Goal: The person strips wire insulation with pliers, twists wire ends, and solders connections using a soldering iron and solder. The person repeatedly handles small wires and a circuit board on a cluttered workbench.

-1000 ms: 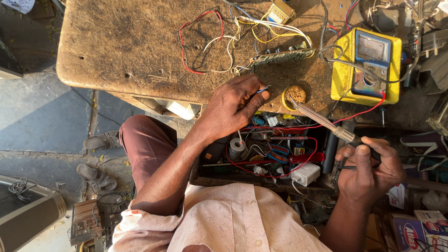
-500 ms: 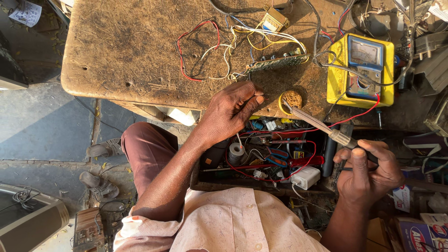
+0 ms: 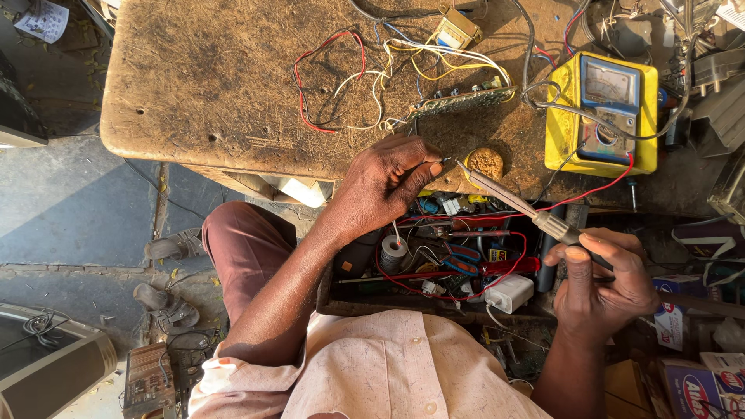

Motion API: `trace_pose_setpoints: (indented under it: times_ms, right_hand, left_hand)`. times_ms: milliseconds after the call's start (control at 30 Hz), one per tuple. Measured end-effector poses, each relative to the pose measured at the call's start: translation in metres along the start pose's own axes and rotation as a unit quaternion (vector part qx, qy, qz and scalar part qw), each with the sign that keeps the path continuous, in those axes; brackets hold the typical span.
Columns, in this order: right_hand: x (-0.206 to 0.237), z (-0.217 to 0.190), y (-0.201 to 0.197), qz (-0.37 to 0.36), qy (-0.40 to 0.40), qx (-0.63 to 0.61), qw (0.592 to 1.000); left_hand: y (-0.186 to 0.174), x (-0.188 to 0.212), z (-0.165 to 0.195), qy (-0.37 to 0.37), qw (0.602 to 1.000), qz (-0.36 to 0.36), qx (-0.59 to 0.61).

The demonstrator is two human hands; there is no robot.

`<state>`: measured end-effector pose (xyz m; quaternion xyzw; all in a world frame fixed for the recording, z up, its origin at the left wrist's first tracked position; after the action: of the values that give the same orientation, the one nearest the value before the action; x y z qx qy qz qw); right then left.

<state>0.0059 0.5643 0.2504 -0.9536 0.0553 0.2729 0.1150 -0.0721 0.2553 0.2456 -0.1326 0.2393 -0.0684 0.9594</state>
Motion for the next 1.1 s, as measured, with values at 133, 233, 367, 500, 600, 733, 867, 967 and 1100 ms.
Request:
trace_pose_setpoints:
  times_ms: [133, 233, 367, 500, 600, 733, 867, 967, 1100]
  right_hand:
    - [0.003, 0.000, 0.003, -0.002, 0.000, 0.001, 1.000]
    - [0.004, -0.001, 0.004, -0.006, -0.002, 0.009, 1.000]
    - [0.003, -0.002, 0.007, -0.008, -0.008, 0.012, 1.000]
    - [0.001, -0.005, 0.009, -0.012, -0.019, 0.034, 0.999]
    - [0.000, -0.008, 0.011, -0.017, -0.031, 0.056, 0.998]
    - [0.002, -0.012, 0.014, -0.024, -0.052, 0.096, 0.994]
    - [0.001, -0.013, 0.015, -0.037, -0.093, 0.130, 0.986]
    - [0.001, -0.013, 0.015, -0.041, -0.109, 0.140, 0.983]
    - [0.003, -0.014, 0.017, -0.042, -0.135, 0.173, 0.975]
  left_hand:
    - [-0.002, 0.004, 0.000, 0.007, 1.000, -0.005, -0.014]
    - [-0.002, 0.005, 0.000, 0.009, 1.000, -0.005, -0.011]
    - [-0.002, 0.004, 0.000, 0.005, 1.000, -0.009, -0.008]
    - [-0.002, 0.003, 0.000, 0.007, 1.000, -0.005, -0.008]
    - [-0.003, 0.003, 0.000, 0.009, 1.000, -0.005, -0.010]
    - [-0.005, 0.005, -0.001, 0.003, 1.000, -0.007, -0.017]
    - [-0.008, 0.005, -0.001, 0.004, 1.000, -0.008, -0.022]
    - [-0.010, 0.004, 0.000, 0.019, 1.000, -0.005, -0.022]
    - [-0.013, 0.006, 0.002, 0.034, 0.999, 0.000, -0.017]
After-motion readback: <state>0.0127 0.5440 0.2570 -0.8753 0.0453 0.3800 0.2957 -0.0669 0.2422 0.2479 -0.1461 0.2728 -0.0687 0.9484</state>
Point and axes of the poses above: each hand's wrist, its own x-axis away from the middle knuckle, its own y-axis out of the palm, z = x × y, the point moved 3 cm from there along -x, towards the middle knuckle, and after that the axes turned 2 degrees about y, right-handed, at the moved point
